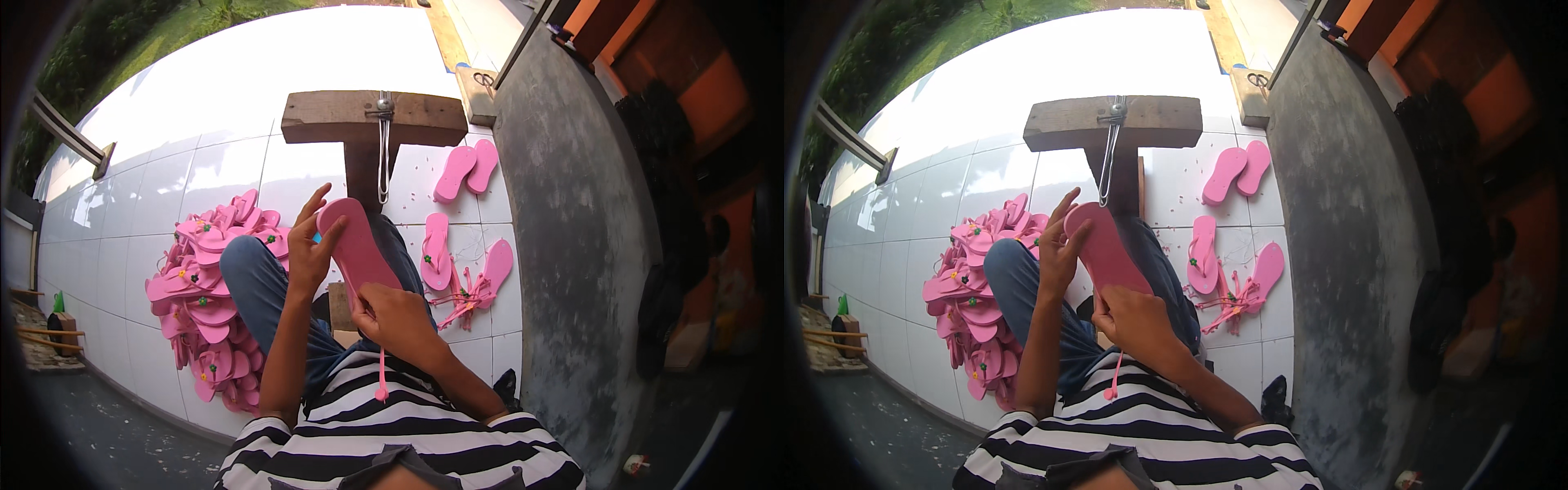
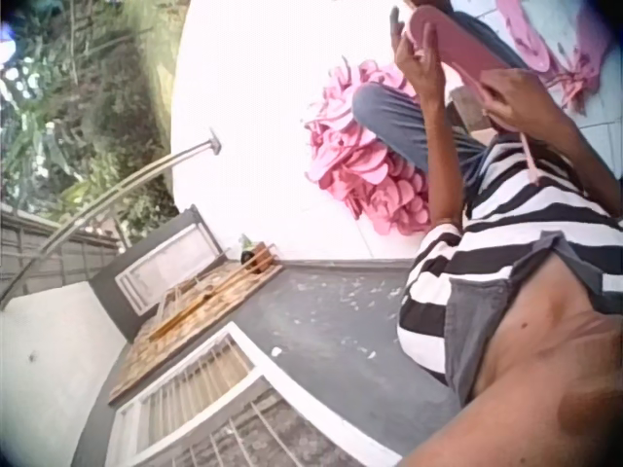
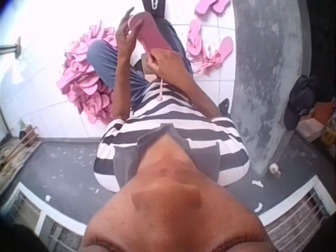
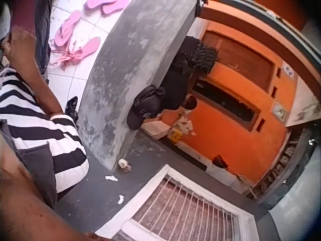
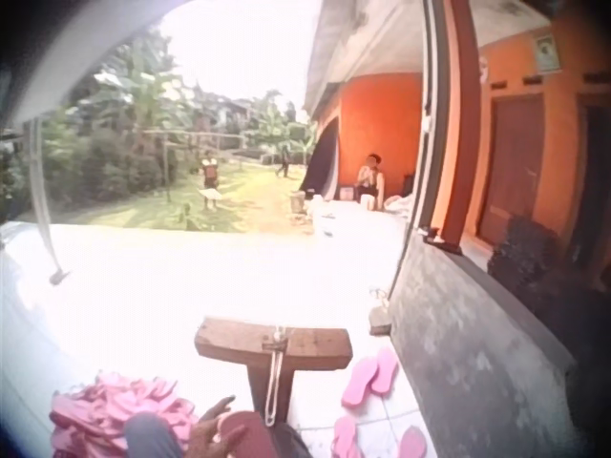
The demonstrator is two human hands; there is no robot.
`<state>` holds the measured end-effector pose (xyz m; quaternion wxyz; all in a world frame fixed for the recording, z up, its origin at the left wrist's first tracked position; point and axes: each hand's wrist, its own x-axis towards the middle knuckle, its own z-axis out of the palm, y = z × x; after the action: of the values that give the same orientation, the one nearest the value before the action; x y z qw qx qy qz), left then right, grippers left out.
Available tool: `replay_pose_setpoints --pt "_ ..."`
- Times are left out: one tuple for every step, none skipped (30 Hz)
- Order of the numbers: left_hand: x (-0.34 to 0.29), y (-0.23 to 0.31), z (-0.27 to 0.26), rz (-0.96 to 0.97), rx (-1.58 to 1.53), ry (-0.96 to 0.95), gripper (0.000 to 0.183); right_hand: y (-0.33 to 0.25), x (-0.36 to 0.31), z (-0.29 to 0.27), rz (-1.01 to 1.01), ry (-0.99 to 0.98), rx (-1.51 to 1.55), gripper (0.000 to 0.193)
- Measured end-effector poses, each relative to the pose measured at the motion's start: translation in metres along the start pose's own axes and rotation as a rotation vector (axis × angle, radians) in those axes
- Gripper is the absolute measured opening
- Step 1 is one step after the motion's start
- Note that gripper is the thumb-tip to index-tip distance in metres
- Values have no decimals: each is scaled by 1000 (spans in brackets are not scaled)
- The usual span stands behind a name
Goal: The person attaches pink straps to pink flip-flop soles using a fixed vertical metal tool on a wooden block. The person picks up a strap, loops it around the tool, pulls the sole down over the strap ends to secure them, and repeats this for multiple pairs, placing finished sandals on the floor.
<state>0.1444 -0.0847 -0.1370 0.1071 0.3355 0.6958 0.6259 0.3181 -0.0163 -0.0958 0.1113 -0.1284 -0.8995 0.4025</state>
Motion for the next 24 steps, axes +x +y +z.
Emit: replay_pose_setpoints --pt "7 -5 -2 103 60 65 27 -3 -6 -9 -27 -115 105 15" --pt "14 -8 -16 -49 -92 106 29 -7 -12 -12 -53 -230 209 13" --pt "24 3 -25 -200 -252 138 31 -13 -27 -8 -151 -265 256 13" --pt "30 18 -31 -129 -262 153 32 -18 -32 -7 -215 -231 253 13" --pt "34 33 -38 -65 -263 170 32 -22 -34 -5 -278 -200 259 13" --pt "32 46 -42 -89 -223 94 29 -22 -28 -11 -185 -63 266 14" --pt "27 57 -41 -69 -236 40 27 -19 -16 -22 -94 70 271 16" --pt "21 67 -34 -49 -249 -13 26 -17 -5 -32 -3 203 275 18" --pt "16 74 -27 -25 -254 -70 25 -15 6 -39 19 297 255 21" --pt "13 77 -19 46 -363 -159 24 -14 17 -46 38 395 236 25" --pt "9 79 -11 116 -472 -249 24 -13 24 -51 58 491 216 29" --pt "5 76 -4 212 -440 -281 25 -8 28 -53 -34 491 212 30" --pt "2 76 2 313 -410 -304 26 0 32 -54 -133 483 203 31" --pt "1 82 6 424 -363 -294 31 4 35 -56 -232 474 193 33" --pt "2 82 11 504 -380 -252 38 4 35 -59 -269 495 161 35" --pt "6 84 12 582 -304 -232 41 4 36 -62 -307 515 129 37" --pt "11 89 12 659 -226 -209 44 4 37 -64 -346 534 98 39" --pt "14 91 12 683 -210 -196 45 7 40 -65 -370 563 99 45" --pt "17 93 12 708 -194 -182 47 7 41 -66 -363 571 96 43" --pt "19 93 12 733 -177 -168 48 5 41 -67 -357 579 93 41" --pt "22 92 12 737 -187 -153 48 5 41 -68 -348 593 89 39" --pt "25 90 11 742 -196 -139 48 6 42 -65 -341 597 214 36" --pt "28 88 11 748 -206 -125 49 8 45 -59 -334 600 339 34" --pt "30 86 10 745 -200 -118 49 9 48 -55 -323 600 467 32"
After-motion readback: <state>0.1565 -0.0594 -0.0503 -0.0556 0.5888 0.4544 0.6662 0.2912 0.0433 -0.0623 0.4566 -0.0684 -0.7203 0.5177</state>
